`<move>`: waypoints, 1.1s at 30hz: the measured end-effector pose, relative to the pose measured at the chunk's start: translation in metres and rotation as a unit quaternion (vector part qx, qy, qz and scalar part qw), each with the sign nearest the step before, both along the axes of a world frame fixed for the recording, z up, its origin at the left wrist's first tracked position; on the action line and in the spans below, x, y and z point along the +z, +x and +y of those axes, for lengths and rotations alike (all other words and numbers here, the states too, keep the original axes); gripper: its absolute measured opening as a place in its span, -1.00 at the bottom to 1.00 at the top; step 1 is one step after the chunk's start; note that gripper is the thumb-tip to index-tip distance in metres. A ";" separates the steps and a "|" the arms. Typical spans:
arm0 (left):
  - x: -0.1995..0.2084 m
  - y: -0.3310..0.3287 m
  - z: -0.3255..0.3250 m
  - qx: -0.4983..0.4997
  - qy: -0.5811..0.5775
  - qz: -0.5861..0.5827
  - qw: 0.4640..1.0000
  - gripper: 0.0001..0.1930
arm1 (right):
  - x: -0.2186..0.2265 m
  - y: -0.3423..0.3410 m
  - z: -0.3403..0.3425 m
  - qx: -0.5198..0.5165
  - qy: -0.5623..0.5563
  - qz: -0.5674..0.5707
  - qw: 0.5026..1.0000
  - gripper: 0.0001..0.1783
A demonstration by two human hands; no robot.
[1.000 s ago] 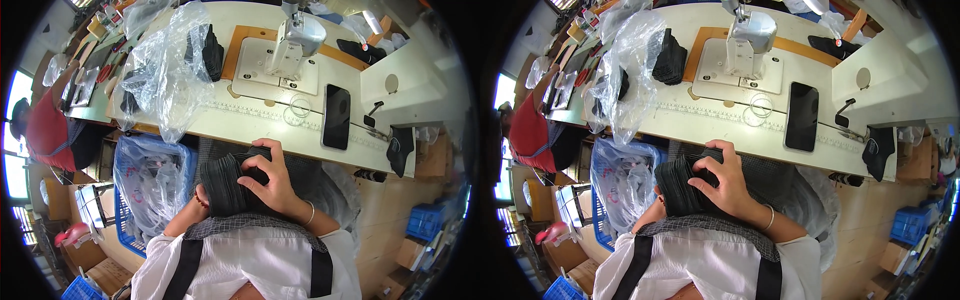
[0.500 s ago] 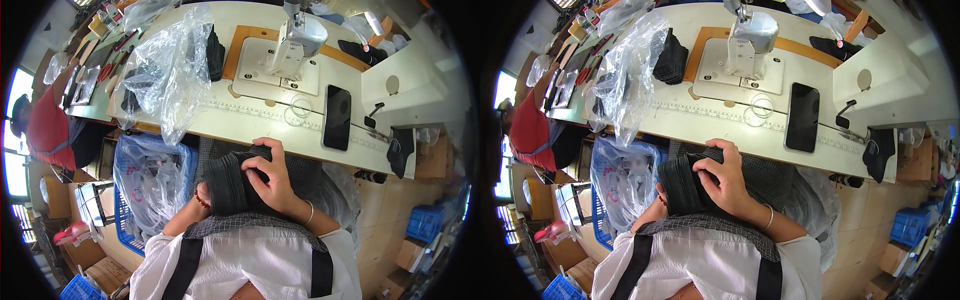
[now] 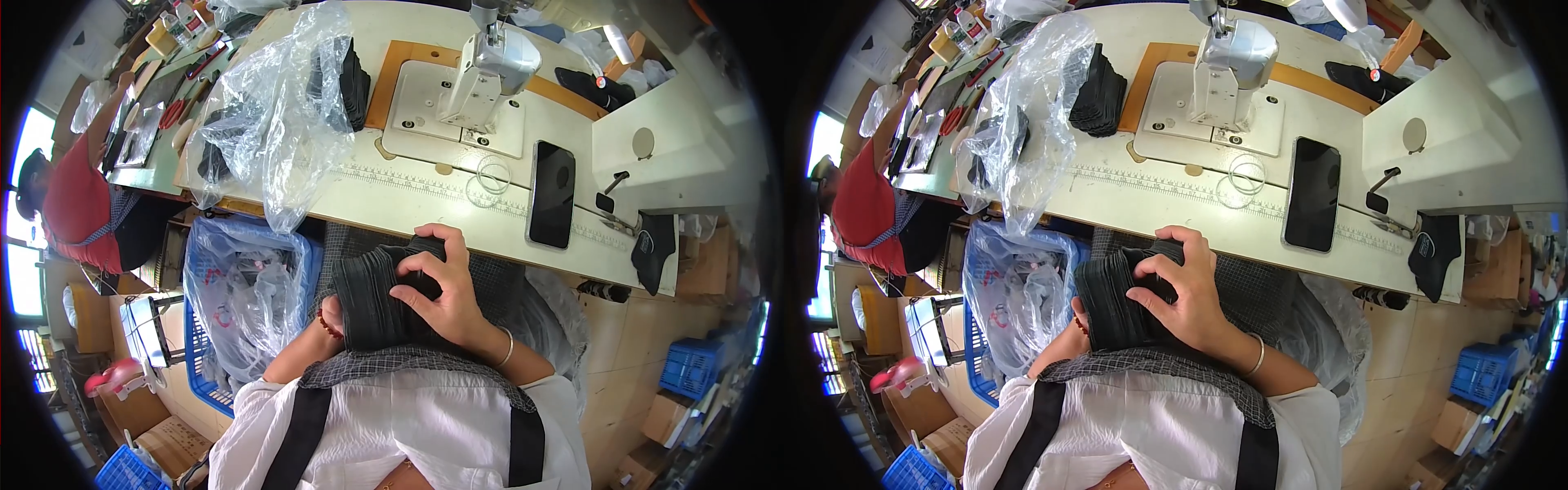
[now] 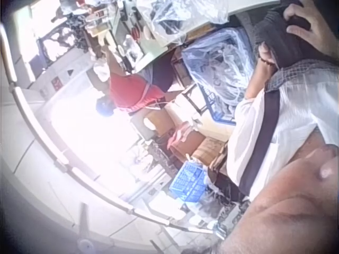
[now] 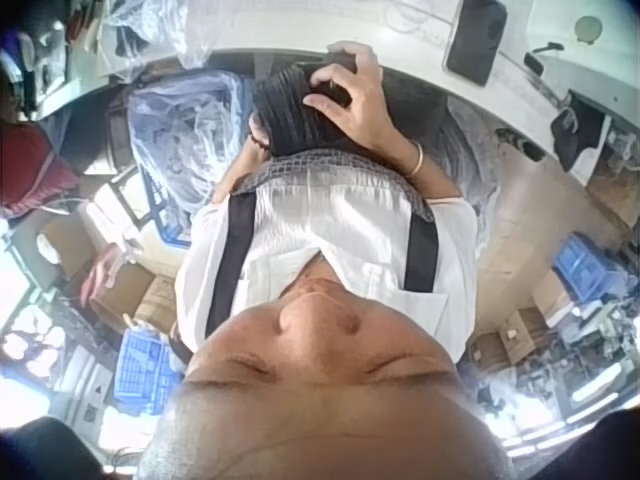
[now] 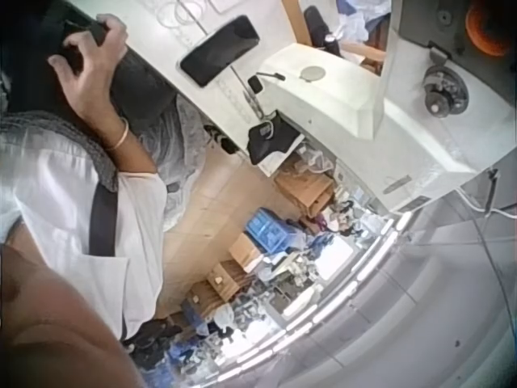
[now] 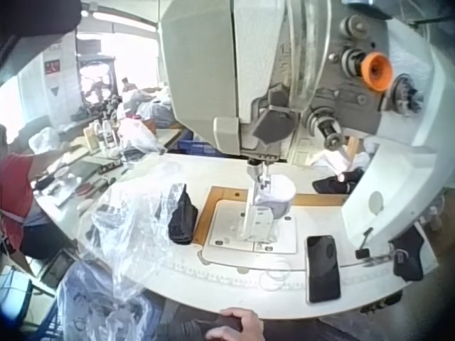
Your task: The person is stacking and organizing black shoe components at a factory workstation.
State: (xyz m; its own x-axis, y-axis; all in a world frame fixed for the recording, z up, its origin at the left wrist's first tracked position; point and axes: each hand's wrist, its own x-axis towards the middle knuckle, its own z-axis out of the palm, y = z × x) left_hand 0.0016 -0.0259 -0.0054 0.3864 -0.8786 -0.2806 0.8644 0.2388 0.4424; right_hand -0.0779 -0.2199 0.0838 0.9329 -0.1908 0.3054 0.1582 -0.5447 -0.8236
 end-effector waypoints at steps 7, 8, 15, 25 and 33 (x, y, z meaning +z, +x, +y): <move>-0.018 0.003 0.004 -0.010 -0.044 0.001 0.999 0.21 | 0.000 0.001 0.002 -0.010 -0.011 -0.005 1.000 -0.75; -0.021 0.003 0.005 -0.012 -0.049 0.006 0.999 0.20 | 0.001 0.001 0.003 -0.020 -0.029 -0.010 0.999 -0.76; -0.015 0.000 0.006 -0.022 -0.033 0.030 0.999 0.14 | 0.002 0.002 0.009 -0.038 -0.053 -0.044 0.997 -0.75; -0.001 -0.001 -0.001 -0.016 -0.031 -0.010 0.999 0.20 | 0.001 0.000 0.007 -0.022 -0.040 -0.018 0.999 -0.77; 0.002 0.000 -0.001 -0.018 -0.025 0.012 0.999 0.20 | 0.000 0.000 0.007 -0.019 -0.030 -0.011 0.999 -0.77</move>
State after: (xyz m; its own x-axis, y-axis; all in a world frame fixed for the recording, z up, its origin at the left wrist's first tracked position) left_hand 0.0017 -0.0271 -0.0031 0.3480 -0.9050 -0.2445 0.8829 0.2287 0.4100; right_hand -0.0777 -0.2132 0.0837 0.9186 -0.2069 0.3367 0.1534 -0.5984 -0.7864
